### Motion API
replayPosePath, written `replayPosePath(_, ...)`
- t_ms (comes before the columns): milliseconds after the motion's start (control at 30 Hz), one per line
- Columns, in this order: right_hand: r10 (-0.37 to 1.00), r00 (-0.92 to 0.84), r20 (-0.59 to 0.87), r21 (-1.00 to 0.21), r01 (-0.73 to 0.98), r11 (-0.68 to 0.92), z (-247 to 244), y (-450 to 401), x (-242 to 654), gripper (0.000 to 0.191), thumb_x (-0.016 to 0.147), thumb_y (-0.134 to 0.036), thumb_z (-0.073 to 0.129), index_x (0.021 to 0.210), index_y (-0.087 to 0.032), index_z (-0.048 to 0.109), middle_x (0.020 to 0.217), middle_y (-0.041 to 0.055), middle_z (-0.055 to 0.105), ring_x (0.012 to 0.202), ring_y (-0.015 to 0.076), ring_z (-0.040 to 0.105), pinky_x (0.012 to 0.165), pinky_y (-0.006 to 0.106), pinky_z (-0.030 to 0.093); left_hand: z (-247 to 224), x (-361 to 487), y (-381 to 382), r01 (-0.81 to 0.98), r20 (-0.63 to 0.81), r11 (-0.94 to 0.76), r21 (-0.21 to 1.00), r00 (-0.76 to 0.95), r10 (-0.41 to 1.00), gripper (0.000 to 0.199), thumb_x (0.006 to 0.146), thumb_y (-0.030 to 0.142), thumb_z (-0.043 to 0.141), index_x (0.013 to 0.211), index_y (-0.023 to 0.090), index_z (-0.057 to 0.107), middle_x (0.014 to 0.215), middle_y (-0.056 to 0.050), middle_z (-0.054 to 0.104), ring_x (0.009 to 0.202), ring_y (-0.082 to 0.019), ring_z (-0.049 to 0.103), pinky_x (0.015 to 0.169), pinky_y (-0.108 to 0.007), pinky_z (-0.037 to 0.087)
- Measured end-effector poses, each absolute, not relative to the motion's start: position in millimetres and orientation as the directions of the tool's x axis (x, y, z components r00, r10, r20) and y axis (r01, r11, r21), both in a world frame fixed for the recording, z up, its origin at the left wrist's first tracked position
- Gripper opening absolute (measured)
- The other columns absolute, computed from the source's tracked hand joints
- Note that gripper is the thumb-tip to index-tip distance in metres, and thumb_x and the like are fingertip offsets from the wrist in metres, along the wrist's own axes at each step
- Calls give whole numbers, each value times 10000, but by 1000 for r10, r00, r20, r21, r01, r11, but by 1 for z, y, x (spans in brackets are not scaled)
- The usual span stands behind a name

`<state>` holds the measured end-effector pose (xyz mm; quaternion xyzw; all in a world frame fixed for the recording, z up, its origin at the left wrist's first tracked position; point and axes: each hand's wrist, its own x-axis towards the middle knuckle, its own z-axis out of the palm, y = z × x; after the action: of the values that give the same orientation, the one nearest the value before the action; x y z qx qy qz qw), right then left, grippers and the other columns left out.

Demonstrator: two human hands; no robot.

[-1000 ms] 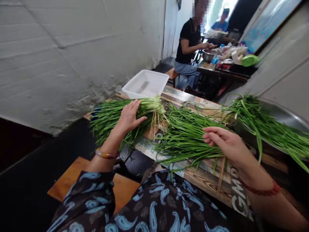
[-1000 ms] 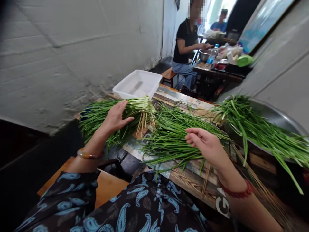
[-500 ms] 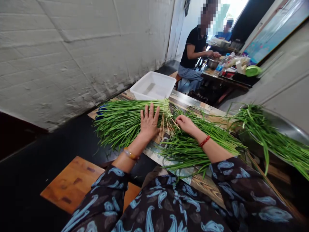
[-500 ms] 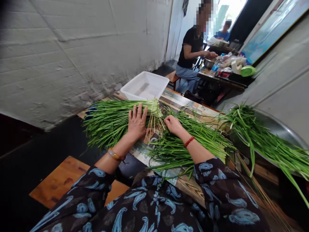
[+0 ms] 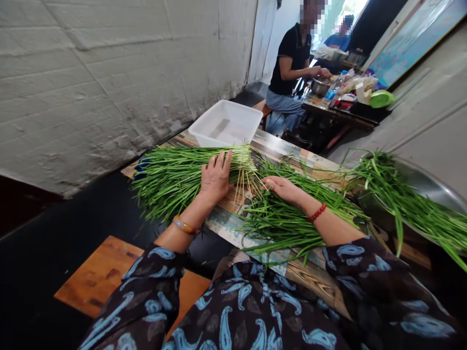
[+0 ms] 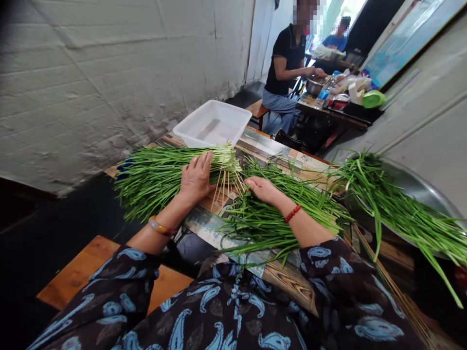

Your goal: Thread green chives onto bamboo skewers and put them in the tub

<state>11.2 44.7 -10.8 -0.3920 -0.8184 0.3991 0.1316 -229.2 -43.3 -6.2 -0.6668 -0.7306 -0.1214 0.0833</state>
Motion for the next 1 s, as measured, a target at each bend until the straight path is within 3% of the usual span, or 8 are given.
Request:
replayPosePath(100,695,-707,-129,-704,559,438,-7,29,22,257,953,-380,514,936,-185,680,856,50,710,790,184,617,823,329,496,-5,-228,-44,995,268,85,58,-98,958,1007,779,352,677,1595,173,115,1624,-158,265,1414,-394,323,1068,-514,354)
replayPosePath(200,528,-822,-215,-492,558,668,1,2,37,378,994,-420,458,784,-175,655,769,69,656,716,188,592,777,331,486,-5,-229,-44,995,260,75,58,-88,962,1018,769,349,692,1594,179,119,1629,-157,252,1419,-395,316,1072,-510,347)
replayPosePath(333,345,-906,-245,-158,389,908,16,-42,48,390,1013,-405,430,864,-141,675,920,133,641,841,220,607,819,353,479,-6,-231,-42,995,274,64,77,-83,958,1000,770,363,686,1588,181,141,1623,-152,267,1411,-388,323,1068,-514,348)
replayPosePath(433,306,-912,-272,-91,341,936,28,-60,50,366,988,-430,485,942,-125,683,936,139,635,869,245,611,808,370,490,-6,-232,-41,994,285,65,88,-88,955,997,764,361,680,1587,176,147,1620,-143,279,1408,-382,327,1067,-516,351)
replayPosePath(600,243,-942,-229,-379,317,870,51,-39,62,401,990,-473,467,942,-162,715,965,117,695,920,229,647,874,352,497,-4,-232,-41,990,262,84,111,-110,959,1009,763,363,671,1591,175,127,1626,-140,268,1419,-373,313,1086,-499,340)
replayPosePath(800,836,-541,87,-752,515,412,55,19,52,426,938,-543,502,806,-196,712,798,59,711,759,187,638,775,328,514,-4,-233,-41,990,275,75,117,-105,956,1004,760,369,682,1589,182,147,1618,-135,291,1414,-366,329,1080,-500,352)
replayPosePath(900,880,-475,-20,-939,311,146,28,32,22,384,929,-540,508,959,-192,669,875,75,718,776,154,639,759,297,529,-4,-234,-41,990,276,84,117,-113,955,1017,757,373,690,1590,181,141,1616,-148,290,1416,-369,334,1082,-497,354)
replayPosePath(1000,832,-548,-92,-934,336,118,-1,27,0,318,963,-440,462,1060,-186,626,897,87,720,729,145,647,712,301,551,-3,-236,-40,989,282,82,121,-113,953,1012,760,383,689,1589,173,148,1608,-157,306,1414,-361,343,1078,-488,362)
